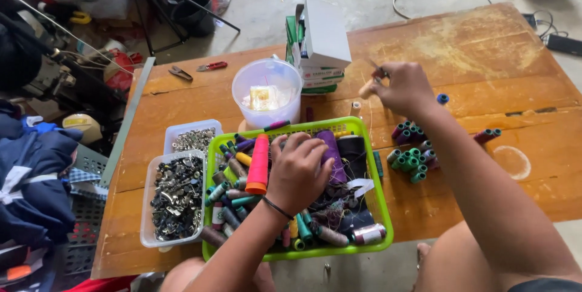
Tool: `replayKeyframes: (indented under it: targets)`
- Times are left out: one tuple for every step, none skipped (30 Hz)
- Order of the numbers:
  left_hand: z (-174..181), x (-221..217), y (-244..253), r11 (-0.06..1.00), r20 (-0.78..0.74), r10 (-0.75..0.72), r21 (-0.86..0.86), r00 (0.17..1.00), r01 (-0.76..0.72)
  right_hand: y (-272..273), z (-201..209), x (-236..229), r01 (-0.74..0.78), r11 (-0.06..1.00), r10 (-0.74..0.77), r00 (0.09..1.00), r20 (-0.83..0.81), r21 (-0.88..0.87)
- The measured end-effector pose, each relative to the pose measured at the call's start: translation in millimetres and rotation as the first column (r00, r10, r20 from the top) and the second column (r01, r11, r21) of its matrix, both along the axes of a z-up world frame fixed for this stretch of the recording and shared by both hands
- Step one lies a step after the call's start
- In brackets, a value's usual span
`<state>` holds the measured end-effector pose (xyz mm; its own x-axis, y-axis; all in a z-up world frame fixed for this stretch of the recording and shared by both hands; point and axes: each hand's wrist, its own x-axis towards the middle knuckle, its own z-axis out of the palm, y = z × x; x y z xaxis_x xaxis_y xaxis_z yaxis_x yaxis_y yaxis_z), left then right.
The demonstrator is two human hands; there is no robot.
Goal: The person sits at a low wooden table and uses scissors to cut the ends of various colored thread spools. They pick up spools from a green basket, trim the thread, and place the spools on the table.
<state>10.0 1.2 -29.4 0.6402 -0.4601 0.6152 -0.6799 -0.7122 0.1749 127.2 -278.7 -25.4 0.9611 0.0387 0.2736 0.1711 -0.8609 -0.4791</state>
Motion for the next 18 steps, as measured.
replayKeyframes:
  targets:
    - [0.8,-1.0,-0.3,1.0,-0.007,-0.005,-0.002,1.0,0.005,7.8,21.9,-16.3,0.005,1.0,-0.005,1.0,-0.007,-0.002]
    - [2.6,-2.6,-0.5,0.991,-0.077,-0.027,-0.135,0.997,0.016,15.9,45.1,-33.0,-0.092,0.968,0.102,0.994,-0.032,0.233]
    - [6.8,1.0,-0.8,0.963,-0.127,-0.054,-0.267,0.99,0.019,24.4,72.3,-44.3,-0.184,0.872,0.213,0.977,-0.013,0.454]
    - [16.1,0.8,-4.3,0.963,-0.118,-0.057,-0.27,0.991,0.023,27.7,82.7,-57.6,-0.186,0.874,0.211,0.978,-0.004,0.449]
    - [24.7,-2.4,-6.2,0.893,-0.158,-0.15,-0.444,0.976,0.065,33.0,91.7,-71.6,-0.169,0.812,0.236,0.97,-0.05,0.559]
    - [33.2,-6.0,-8.0,0.791,-0.179,-0.248,-0.605,0.952,0.093,38.2,100.5,-86.1,-0.143,0.738,0.267,0.959,-0.092,0.659]
    - [34.2,-8.8,-8.3,0.792,-0.179,-0.245,-0.604,0.953,0.09,45.8,105.4,-93.7,-0.145,0.737,0.27,0.958,-0.091,0.66]
    - [35.3,-11.6,-9.0,0.743,-0.21,-0.319,-0.661,0.924,0.106,52.8,110.6,-101.2,-0.148,0.678,0.298,0.951,-0.086,0.72]
    - [37.9,-10.4,-10.6,0.689,-0.228,-0.399,-0.714,0.888,0.127,58.8,117.2,-107.2,-0.149,0.614,0.318,0.946,-0.07,0.775]
    - [41.3,-14.2,-10.6,0.69,-0.222,-0.403,-0.711,0.888,0.136,59.0,109.4,-109.1,-0.152,0.613,0.313,0.948,-0.062,0.775]
    - [44.0,-18.9,-11.0,0.669,-0.275,-0.398,-0.74,0.875,0.071,58.9,101.1,-111.9,-0.132,0.567,0.318,0.946,-0.069,0.813]
    - [46.1,-23.2,-11.3,0.646,-0.327,-0.393,-0.763,0.859,0.005,59.0,92.4,-114.3,-0.111,0.519,0.324,0.943,-0.075,0.847]
    - [44.1,-25.3,-11.8,0.645,-0.33,-0.397,-0.764,0.857,0.005,59.1,84.3,-117.1,-0.106,0.521,0.32,0.944,-0.079,0.847]
    - [42.2,-27.0,-12.1,0.644,-0.315,-0.388,-0.765,0.866,0.011,59.5,76.3,-119.5,-0.096,0.433,0.31,0.949,-0.049,0.896]
    - [41.8,-24.7,-11.9,0.643,-0.29,-0.375,-0.766,0.881,0.021,60.6,70.3,-117.2,-0.1,0.341,0.303,0.953,-0.009,0.935]
    - [39.8,-22.2,-12.2,0.641,-0.282,-0.374,-0.767,0.883,0.026,59.8,68.4,-116.8,-0.108,0.343,0.304,0.953,-0.002,0.933]
    - [36.5,-22.2,-12.5,0.686,-0.211,-0.408,-0.713,0.888,0.145,59.1,64.5,-119.1,-0.076,0.301,0.261,0.965,-0.005,0.951]
    - [32.6,-21.8,-12.9,0.719,-0.143,-0.447,-0.644,0.883,0.26,58.1,60.0,-121.0,-0.046,0.257,0.217,0.976,-0.011,0.965]
